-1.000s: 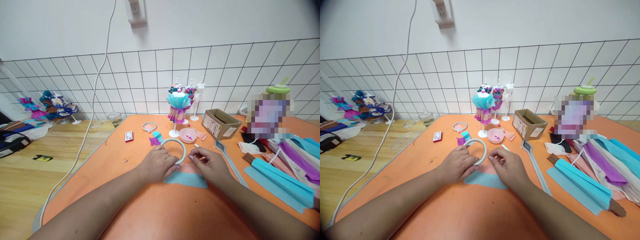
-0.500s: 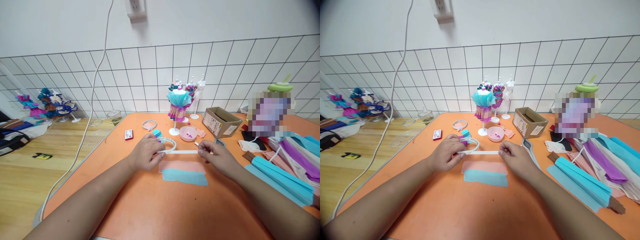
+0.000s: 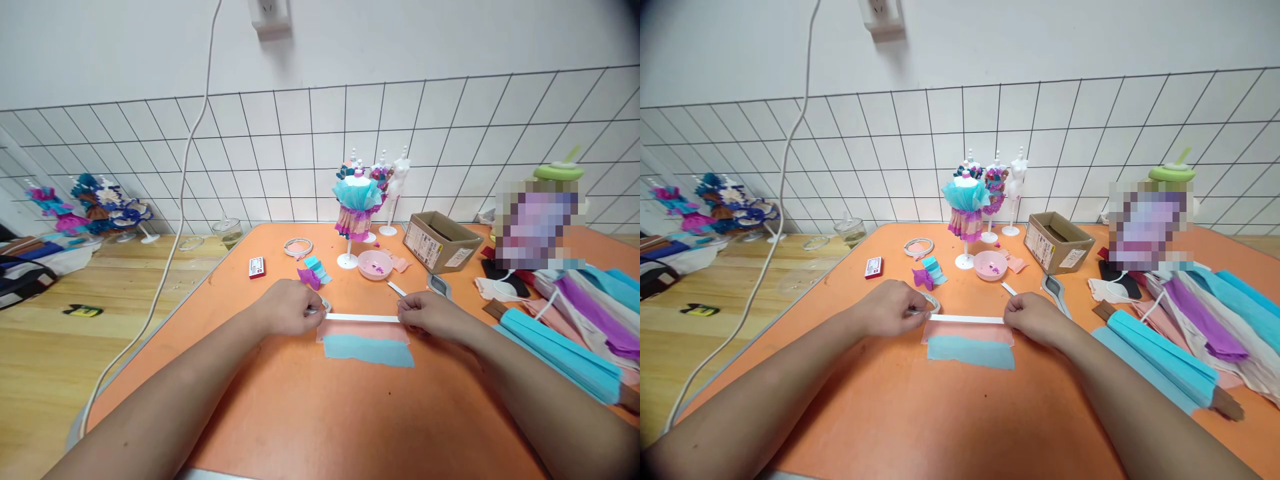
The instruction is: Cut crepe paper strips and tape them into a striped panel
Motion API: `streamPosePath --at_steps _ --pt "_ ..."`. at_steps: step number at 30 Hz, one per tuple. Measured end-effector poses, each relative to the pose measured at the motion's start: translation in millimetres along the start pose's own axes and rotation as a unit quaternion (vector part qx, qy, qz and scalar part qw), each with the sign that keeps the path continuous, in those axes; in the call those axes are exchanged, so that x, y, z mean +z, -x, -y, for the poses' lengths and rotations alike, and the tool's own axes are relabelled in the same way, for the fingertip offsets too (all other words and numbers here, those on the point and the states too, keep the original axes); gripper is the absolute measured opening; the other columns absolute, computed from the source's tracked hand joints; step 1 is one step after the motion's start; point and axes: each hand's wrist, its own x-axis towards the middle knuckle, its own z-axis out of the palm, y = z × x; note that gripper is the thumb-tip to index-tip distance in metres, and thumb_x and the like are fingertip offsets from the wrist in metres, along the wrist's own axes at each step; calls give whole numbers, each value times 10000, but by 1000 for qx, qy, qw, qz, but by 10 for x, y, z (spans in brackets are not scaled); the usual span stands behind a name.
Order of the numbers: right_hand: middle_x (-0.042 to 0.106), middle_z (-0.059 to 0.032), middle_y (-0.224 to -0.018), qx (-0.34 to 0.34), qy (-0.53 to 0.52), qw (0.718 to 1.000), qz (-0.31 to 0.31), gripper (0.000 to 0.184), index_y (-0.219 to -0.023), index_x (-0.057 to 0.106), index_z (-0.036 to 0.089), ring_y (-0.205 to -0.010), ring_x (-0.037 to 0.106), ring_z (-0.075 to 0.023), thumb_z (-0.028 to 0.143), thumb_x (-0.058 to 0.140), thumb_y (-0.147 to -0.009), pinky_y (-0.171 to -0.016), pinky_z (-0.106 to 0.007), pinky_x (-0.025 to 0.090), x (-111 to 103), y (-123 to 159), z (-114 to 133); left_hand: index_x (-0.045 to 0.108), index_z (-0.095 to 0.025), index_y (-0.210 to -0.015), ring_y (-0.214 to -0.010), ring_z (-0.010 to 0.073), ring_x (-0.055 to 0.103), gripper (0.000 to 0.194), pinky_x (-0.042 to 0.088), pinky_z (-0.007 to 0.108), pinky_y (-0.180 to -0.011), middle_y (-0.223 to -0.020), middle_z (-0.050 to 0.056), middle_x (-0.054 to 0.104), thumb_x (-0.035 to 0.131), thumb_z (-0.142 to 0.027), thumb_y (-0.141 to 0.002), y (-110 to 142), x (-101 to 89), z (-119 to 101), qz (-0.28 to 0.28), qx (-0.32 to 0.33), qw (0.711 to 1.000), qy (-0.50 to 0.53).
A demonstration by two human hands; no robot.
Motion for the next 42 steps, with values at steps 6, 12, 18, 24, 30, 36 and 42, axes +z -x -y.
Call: streamPosePath --at_steps 6,12,18,24,30,36,42 --pt "546 19 -527 -6 89 996 16 120 -542 538 181 -482 459 -102 259 557 -633 -454 -209 315 1 -28 -37 430 -188 -489 -403 109 283 243 158 281 -472 -466 -24 466 419 -212 -731 -14 -6 -49 35 -13 999 18" --pt "549 29 -546 -11 127 992 23 90 -566 544 185 -509 452 -104 242 541 -636 -461 -209 281 7 -66 -70 407 -184 -510 -401 113 315 176 159 280 -453 -466 -23 440 420 -166 -685 -15 -2 -48 28 18 999 8" --pt "568 21 -566 -16 141 990 -2 100 -593 565 188 -544 488 -121 258 555 -663 -482 -219 296 2 -61 -62 438 -184 -521 -395 107 319 201 148 263 -445 -477 -17 463 424 -197 -722 -34 58 -42 1 -4 1000 -17" --pt "657 -23 -804 -52 115 980 -156 248 -936 599 208 -680 579 -168 382 477 -809 -545 -257 408 -89 -81 -36 541 -195 -635 -440 104 393 339 181 238 -455 -499 -26 476 372 -345 -887 -58 13 -9 -76 -84 993 37" --pt "496 -66 -1344 -274 161 900 -299 606 -1416 304 264 -1172 493 -260 279 475 -835 -932 -431 435 88 106 142 516 -176 -685 -571 128 478 289 317 248 -558 -578 -6 500 356 -270 -907 -61 -56 -199 -126 50 990 43" --pt "393 -36 -1445 -382 187 889 -172 573 -1441 278 281 -1324 357 -242 320 459 -899 -1070 -430 339 457 320 271 597 -178 -720 -542 127 467 284 340 262 -577 -528 -13 490 413 -308 -892 -65 36 -418 -199 107 973 49" --pt "635 -69 -1149 -345 175 895 -222 345 -1164 557 247 -1033 591 -248 362 545 -840 -994 -444 391 506 330 283 592 -188 -594 -486 124 444 320 315 272 -537 -458 -12 464 468 -331 -852 -62 149 -445 -234 92 968 -10"
